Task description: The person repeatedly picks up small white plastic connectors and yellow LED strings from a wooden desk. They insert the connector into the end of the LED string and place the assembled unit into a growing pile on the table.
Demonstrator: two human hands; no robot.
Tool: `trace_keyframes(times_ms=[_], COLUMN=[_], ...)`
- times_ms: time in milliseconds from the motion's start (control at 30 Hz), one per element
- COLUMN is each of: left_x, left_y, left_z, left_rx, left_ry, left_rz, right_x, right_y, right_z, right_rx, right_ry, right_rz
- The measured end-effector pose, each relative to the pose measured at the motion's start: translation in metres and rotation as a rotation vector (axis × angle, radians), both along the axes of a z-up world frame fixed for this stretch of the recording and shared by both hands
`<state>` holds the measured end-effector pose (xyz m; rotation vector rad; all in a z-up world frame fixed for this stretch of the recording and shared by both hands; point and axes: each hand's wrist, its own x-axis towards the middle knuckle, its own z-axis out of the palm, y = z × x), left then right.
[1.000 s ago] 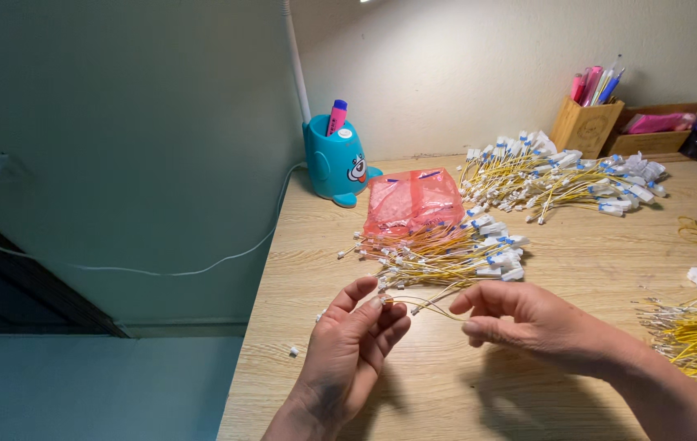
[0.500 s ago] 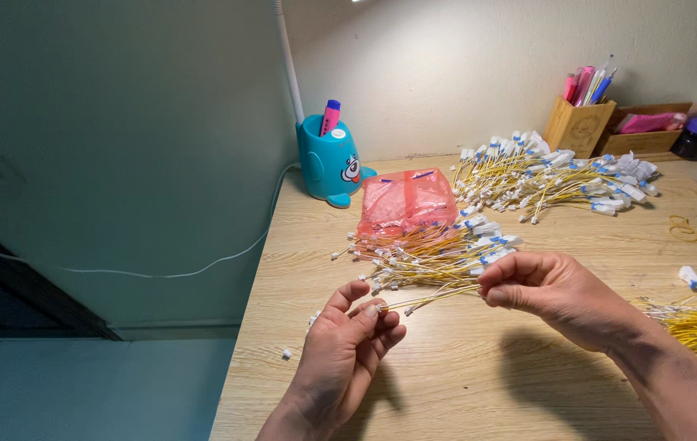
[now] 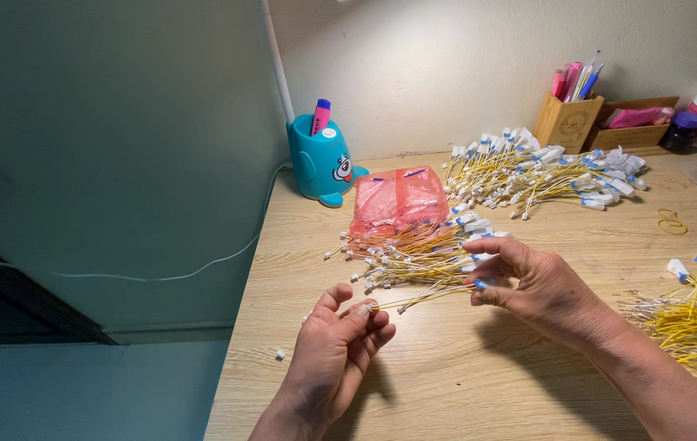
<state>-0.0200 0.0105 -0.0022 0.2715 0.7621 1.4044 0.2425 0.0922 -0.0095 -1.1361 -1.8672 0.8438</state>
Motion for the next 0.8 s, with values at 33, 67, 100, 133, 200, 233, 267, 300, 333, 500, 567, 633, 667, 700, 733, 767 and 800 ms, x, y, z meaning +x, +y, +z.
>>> trace_keyframes(times_ms=[33,67,100,133,200,233,267,300,333,500,567,633,667,700,733,767,800], left_x=[0.0,0.0,0.0,0.001,0.001,-0.001,-0.001,-0.001,-0.001,-0.001,-0.001,0.001,0.002,0.002,0.002,0.002,0.001], left_y=[0.002,0.003,0.005,0.004,0.002,0.002,0.003,0.003,0.003,0.005,0.002,0.002,0.002,0.002,0.002,0.002,0.001], left_z=[-0.004,-0.008,-0.011,-0.009,-0.004,-0.005,-0.006,-0.007,-0.006,-0.004,0.0,0.004,0.006,0.008,0.012,0.016,0.019], left_rx=[0.001,0.019,0.037,0.038,0.016,0.017,0.022,0.027,0.028,-0.012,-0.018,-0.021,-0.038,-0.055,-0.047,-0.067,-0.089], left_ry=[0.001,-0.005,-0.011,-0.01,-0.012,-0.01,-0.006,-0.002,-0.003,0.03,0.075,0.117,0.145,0.173,0.171,0.182,0.193], left_rz=[0.002,-0.002,-0.006,0.0,-0.006,0.005,-0.004,-0.012,-0.01,0.004,0.005,-0.003,0.018,0.039,0.03,0.048,0.066], right_x=[0.0,0.0,-0.001,-0.001,-0.003,-0.004,-0.003,-0.003,-0.004,-0.001,-0.006,-0.007,-0.007,-0.008,-0.009,-0.009,-0.011], right_y=[0.0,0.001,0.001,0.0,-0.002,-0.002,-0.001,-0.001,0.0,0.005,0.001,0.0,0.001,0.002,0.002,0.003,0.002], right_z=[0.0,-0.001,-0.001,0.001,0.004,0.003,0.002,0.002,0.001,-0.009,-0.003,0.001,0.001,0.001,0.005,0.008,0.01], right_rx=[0.001,-0.025,-0.051,-0.05,-0.101,-0.1,-0.102,-0.104,-0.102,-0.02,-0.009,0.004,-0.033,-0.071,-0.064,-0.091,-0.12], right_ry=[0.001,-0.004,-0.008,-0.008,0.022,0.023,-0.002,-0.027,-0.028,0.005,0.01,0.013,0.024,0.035,0.034,-0.001,-0.036], right_rz=[0.002,-0.017,-0.035,-0.029,-0.061,-0.05,-0.071,-0.091,-0.089,-0.034,-0.045,-0.066,-0.076,-0.087,-0.095,-0.124,-0.153])
